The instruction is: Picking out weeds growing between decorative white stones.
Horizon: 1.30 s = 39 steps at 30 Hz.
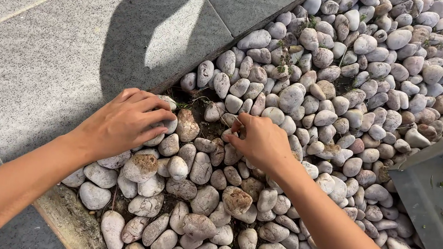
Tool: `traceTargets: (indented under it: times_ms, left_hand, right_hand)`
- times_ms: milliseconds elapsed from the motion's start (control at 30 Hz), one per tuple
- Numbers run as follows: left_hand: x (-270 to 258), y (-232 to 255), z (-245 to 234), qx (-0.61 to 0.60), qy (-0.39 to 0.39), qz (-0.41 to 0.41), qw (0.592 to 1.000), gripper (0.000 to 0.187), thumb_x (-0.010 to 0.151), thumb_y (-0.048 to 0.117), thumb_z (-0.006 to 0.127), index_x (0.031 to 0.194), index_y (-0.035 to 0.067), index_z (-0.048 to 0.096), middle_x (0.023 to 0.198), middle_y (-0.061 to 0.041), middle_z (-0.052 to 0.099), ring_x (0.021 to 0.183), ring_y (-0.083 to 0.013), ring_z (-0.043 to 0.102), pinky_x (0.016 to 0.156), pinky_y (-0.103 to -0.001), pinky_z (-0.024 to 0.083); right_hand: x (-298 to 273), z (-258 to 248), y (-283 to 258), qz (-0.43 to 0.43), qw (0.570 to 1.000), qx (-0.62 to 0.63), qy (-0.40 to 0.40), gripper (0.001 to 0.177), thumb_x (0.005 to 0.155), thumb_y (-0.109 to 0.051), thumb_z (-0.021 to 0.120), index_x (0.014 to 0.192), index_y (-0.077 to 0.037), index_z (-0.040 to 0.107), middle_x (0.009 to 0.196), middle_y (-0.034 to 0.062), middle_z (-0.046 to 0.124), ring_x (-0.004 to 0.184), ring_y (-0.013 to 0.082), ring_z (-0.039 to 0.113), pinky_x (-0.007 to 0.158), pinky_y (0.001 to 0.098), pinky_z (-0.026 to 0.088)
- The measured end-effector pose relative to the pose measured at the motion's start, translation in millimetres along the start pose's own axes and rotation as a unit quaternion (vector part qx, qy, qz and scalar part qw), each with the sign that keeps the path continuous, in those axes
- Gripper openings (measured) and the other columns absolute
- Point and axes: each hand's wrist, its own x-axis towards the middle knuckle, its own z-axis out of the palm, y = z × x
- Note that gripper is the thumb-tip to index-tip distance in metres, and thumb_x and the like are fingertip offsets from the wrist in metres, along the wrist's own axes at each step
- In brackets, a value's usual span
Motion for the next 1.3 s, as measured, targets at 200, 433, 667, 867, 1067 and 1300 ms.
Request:
traceTargets:
  times_ms: [200,433,667,867,1067,1300]
  left_hand:
    - [-15,1,-2,-0.019,0.007,-0.015,1.0,0.029,0.091,0.031,0.067,0.115,0.015,0.072,0.115,-0.004,0.068,0.118,-0.0251,0.059,0.11,-0.044,0.041]
    - [-22,-3,-1,0.035,-0.031,-0.044,0.998,0.033,0.089,0.04,0.064,0.115,0.021,0.072,0.113,0.003,0.07,0.118,-0.0151,0.06,0.108,-0.047,0.027]
    - [-21,-5,0,0.066,-0.041,-0.038,0.996,0.034,0.089,0.045,0.063,0.115,0.025,0.072,0.115,0.005,0.068,0.12,-0.0125,0.058,0.108,-0.045,0.023]
    - [-22,-8,0,0.045,-0.031,-0.033,0.998,0.037,0.089,0.05,0.063,0.114,0.024,0.071,0.115,0.006,0.068,0.12,-0.0106,0.057,0.108,-0.042,0.022]
    - [-21,-8,2,0.051,-0.028,-0.027,0.998,0.042,0.09,0.048,0.063,0.124,0.024,0.068,0.12,0.005,0.067,0.122,-0.0105,0.056,0.107,-0.043,0.024]
    - [-12,-5,2,0.02,-0.047,-0.036,0.998,0.046,0.09,0.04,0.065,0.131,0.019,0.064,0.135,0.003,0.06,0.126,-0.0145,0.054,0.108,-0.054,0.028]
  right_hand:
    - [-4,4,4,-0.023,0.999,0.031,0.025,0.028,0.082,-0.037,0.075,0.098,-0.014,0.073,0.076,0.0119,0.073,0.074,0.0321,0.071,0.068,0.0486,0.054]
    - [-10,10,11,-0.076,0.993,0.076,0.051,0.023,0.083,-0.03,0.072,0.099,-0.013,0.073,0.075,0.0077,0.073,0.07,0.028,0.071,0.064,0.0449,0.054]
    - [-15,14,16,-0.073,0.994,0.03,0.075,0.019,0.085,-0.032,0.072,0.098,-0.018,0.075,0.089,0.003,0.073,0.08,0.028,0.07,0.067,0.0458,0.054]
    - [-21,18,20,-0.09,0.987,0.031,0.13,0.012,0.089,-0.029,0.07,0.096,-0.021,0.077,0.097,0.0029,0.072,0.085,0.0304,0.071,0.07,0.0466,0.055]
    - [-25,14,15,-0.036,0.978,0.155,0.136,0.017,0.091,-0.026,0.069,0.105,-0.014,0.071,0.095,0.0033,0.078,0.074,0.0248,0.071,0.068,0.0392,0.055]
    - [-22,14,16,-0.026,0.962,0.253,0.101,0.021,0.096,-0.025,0.063,0.108,-0.008,0.065,0.076,0.0041,0.074,0.059,0.0108,0.062,0.057,0.0319,0.051]
